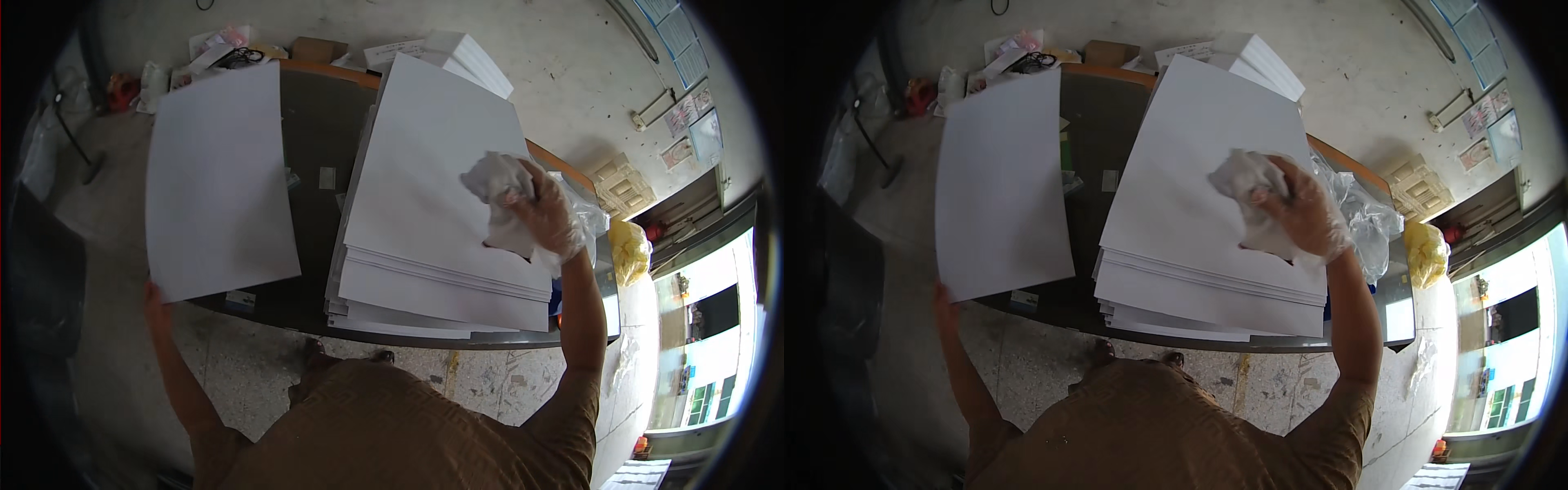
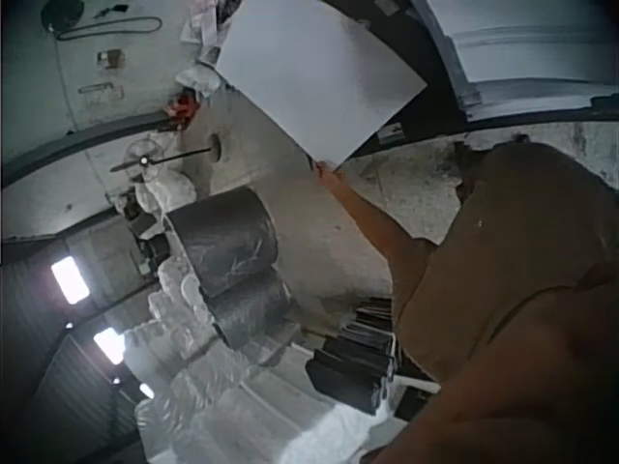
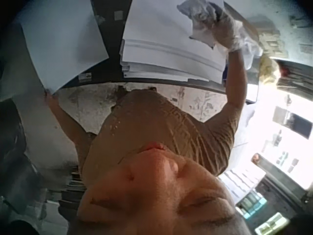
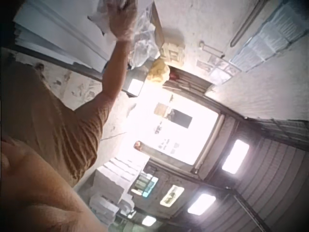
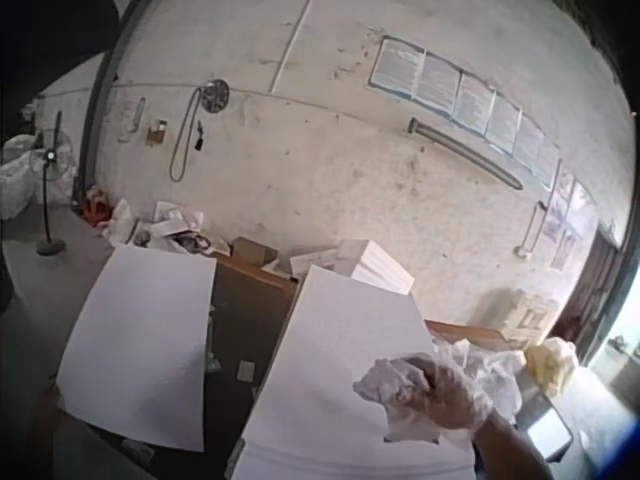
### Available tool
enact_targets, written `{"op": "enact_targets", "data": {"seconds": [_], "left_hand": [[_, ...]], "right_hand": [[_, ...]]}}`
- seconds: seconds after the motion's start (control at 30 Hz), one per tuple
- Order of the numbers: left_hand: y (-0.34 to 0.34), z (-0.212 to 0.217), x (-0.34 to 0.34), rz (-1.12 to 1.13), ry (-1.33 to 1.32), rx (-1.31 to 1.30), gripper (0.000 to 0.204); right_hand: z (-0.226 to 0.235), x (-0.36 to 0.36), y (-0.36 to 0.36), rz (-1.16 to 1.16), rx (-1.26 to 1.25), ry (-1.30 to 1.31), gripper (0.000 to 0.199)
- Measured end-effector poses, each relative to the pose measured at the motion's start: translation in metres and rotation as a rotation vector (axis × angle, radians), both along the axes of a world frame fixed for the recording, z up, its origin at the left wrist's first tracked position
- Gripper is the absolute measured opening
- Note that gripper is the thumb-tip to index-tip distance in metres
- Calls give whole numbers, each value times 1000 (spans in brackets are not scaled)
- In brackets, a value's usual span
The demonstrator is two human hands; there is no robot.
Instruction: The person wipes the surface of large white sheets one by one using a cloth. They pick up a sheet from a stack, wipe it thoroughly, and place it on a separate pile. The person periodically pours liquid from a blue bottle onto the cloth to keep it damp.
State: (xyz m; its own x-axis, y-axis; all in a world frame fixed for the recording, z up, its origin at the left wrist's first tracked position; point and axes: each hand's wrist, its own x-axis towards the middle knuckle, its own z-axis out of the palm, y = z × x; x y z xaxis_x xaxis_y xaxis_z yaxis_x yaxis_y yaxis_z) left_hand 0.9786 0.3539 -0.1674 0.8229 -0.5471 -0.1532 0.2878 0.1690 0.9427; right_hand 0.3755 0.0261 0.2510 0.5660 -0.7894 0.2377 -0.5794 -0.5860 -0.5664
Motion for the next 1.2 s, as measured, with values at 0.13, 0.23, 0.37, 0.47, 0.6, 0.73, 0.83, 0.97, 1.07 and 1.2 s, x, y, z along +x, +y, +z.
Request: {"op": "enact_targets", "data": {"seconds": [0.13,0.23,0.37,0.47,0.6,0.73,0.83,0.97,1.07,1.2], "left_hand": [[-16,-64,-19,-51,105,79,41],[-21,-99,-14,-6,11,328,41],[-23,-112,-4,-21,-662,992,40],[-68,-14,-84,189,-978,1173,38],[-112,131,-218,12,-1115,56,27],[-139,211,-326,-228,-1537,-436,41],[-163,227,-356,-273,-1625,-398,48],[-177,224,-362,-286,-1652,-302,55],[-176,232,-364,-318,-1667,-246,59],[-176,239,-367,-293,-1694,-220,61]], "right_hand": [[6,28,-5,247,-106,150,45],[3,66,0,269,156,144,46],[-47,93,26,262,-354,607,66],[-65,79,39,219,-385,386,74],[-79,78,34,234,-407,378,69],[-65,85,32,100,-338,186,63],[-68,98,30,173,-334,91,59],[-84,99,33,274,-440,251,57],[-86,97,29,213,-432,231,60],[-81,107,29,272,-406,253,62]]}}
